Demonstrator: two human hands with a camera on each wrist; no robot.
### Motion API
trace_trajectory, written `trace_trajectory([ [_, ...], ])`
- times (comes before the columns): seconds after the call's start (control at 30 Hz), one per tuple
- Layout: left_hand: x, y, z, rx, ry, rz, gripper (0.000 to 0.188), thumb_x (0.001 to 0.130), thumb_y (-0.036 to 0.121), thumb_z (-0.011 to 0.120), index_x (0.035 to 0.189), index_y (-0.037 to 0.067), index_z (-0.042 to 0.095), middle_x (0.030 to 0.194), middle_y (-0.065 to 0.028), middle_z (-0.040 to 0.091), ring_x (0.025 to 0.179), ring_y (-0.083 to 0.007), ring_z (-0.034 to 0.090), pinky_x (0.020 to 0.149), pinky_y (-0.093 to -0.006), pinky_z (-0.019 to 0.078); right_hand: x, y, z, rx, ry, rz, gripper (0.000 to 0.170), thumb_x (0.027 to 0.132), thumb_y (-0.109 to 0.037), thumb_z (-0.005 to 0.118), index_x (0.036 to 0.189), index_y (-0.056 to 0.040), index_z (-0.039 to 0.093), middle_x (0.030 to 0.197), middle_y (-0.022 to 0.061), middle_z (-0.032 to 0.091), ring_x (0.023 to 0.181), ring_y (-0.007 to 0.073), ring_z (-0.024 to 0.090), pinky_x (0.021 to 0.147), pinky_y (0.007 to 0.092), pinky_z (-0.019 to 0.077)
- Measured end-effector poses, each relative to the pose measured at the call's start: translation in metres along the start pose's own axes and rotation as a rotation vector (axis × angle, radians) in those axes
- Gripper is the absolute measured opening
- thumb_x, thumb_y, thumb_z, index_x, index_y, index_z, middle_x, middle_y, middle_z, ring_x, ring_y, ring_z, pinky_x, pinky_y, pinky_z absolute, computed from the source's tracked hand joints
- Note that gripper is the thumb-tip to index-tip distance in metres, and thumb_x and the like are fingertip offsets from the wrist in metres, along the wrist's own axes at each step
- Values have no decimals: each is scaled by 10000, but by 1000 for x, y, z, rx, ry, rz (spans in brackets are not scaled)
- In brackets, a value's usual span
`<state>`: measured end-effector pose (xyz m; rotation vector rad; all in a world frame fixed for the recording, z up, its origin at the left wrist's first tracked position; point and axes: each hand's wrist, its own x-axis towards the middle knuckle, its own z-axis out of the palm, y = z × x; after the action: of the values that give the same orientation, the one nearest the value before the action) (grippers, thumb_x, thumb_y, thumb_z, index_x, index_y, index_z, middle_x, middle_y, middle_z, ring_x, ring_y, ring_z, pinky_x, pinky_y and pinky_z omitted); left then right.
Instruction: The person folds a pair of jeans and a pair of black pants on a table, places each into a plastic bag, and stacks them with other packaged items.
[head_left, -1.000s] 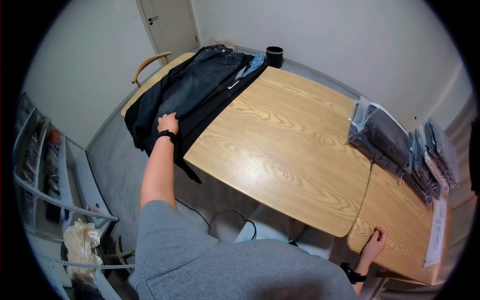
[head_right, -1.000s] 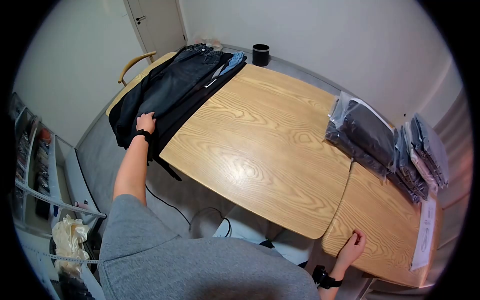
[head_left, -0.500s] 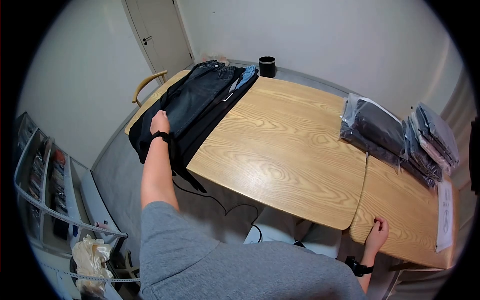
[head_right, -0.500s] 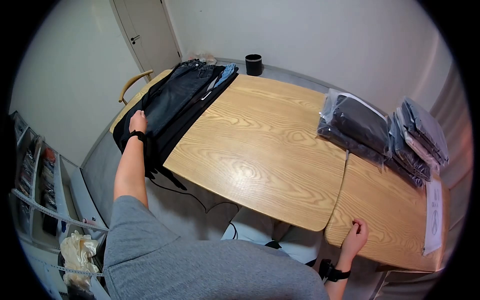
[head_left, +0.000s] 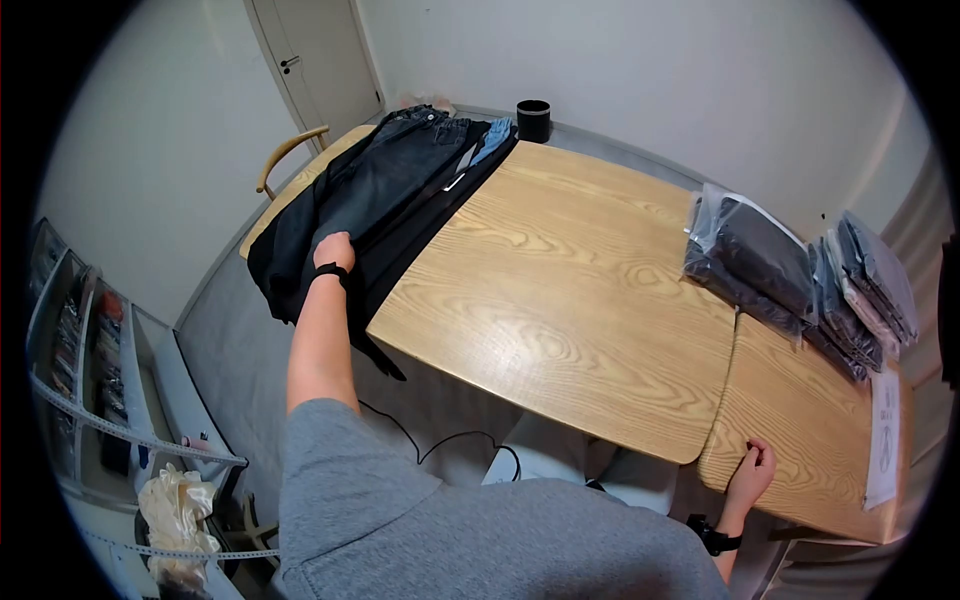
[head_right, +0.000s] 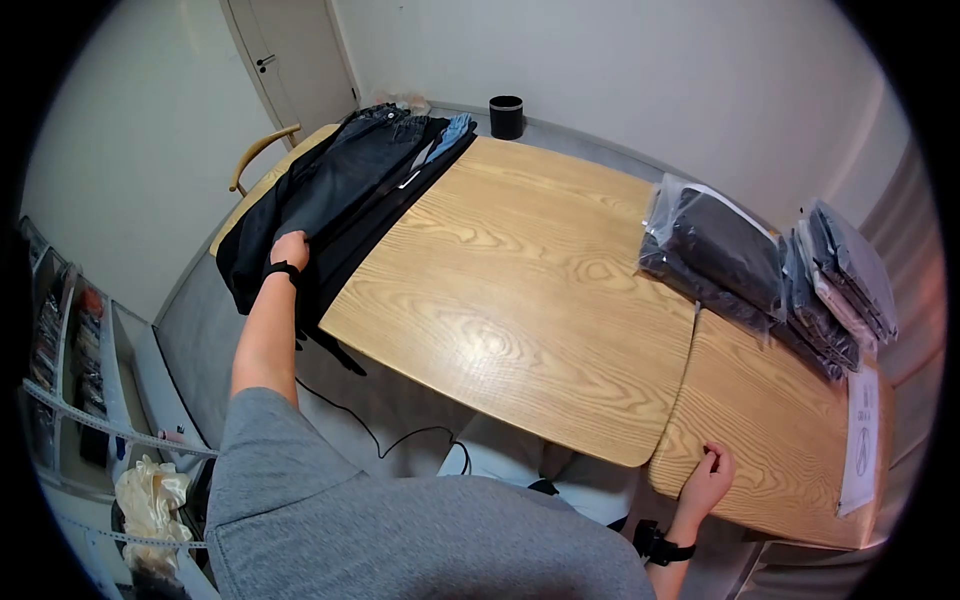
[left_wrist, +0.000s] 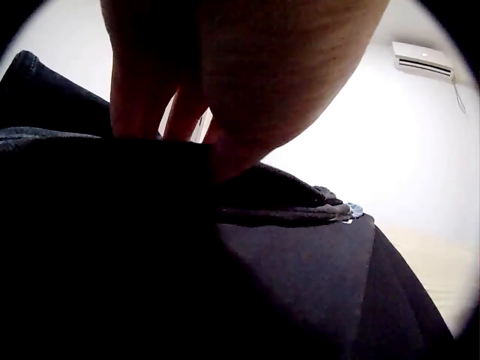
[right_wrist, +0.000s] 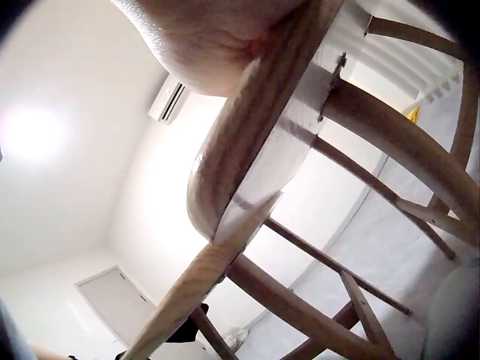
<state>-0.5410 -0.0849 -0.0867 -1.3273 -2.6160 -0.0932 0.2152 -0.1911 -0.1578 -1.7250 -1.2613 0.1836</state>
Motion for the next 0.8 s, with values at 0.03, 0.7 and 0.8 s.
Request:
trace_trajectory([
  [0.03,2,-3,3,4,-4,-1,248,891,133,431,981,62,651,1056,-189,644,986,-338,623,864,-443,497,0,1,1,18,9,22,105,854,10,501,880,19,602,880,113,597,854,233,571,781,315,451],
  [0.7,-224,239,-127,-1326,-84,829,217,971,153,431,909,-29,532,902,-204,550,824,-322,534,721,-385,433,-29,-126,93,836,-946,257,385,995,-326,434,1095,15,584,1035,93,643,891,135,602,777,256,480],
  [0.8,-273,244,-141,-1185,-806,1121,254,975,163,464,1144,-17,525,1133,-149,553,1075,-222,522,940,-320,402,-40,-163,99,1203,-1049,623,528,991,-467,352,1222,-24,525,1139,103,612,999,178,593,872,299,475],
])
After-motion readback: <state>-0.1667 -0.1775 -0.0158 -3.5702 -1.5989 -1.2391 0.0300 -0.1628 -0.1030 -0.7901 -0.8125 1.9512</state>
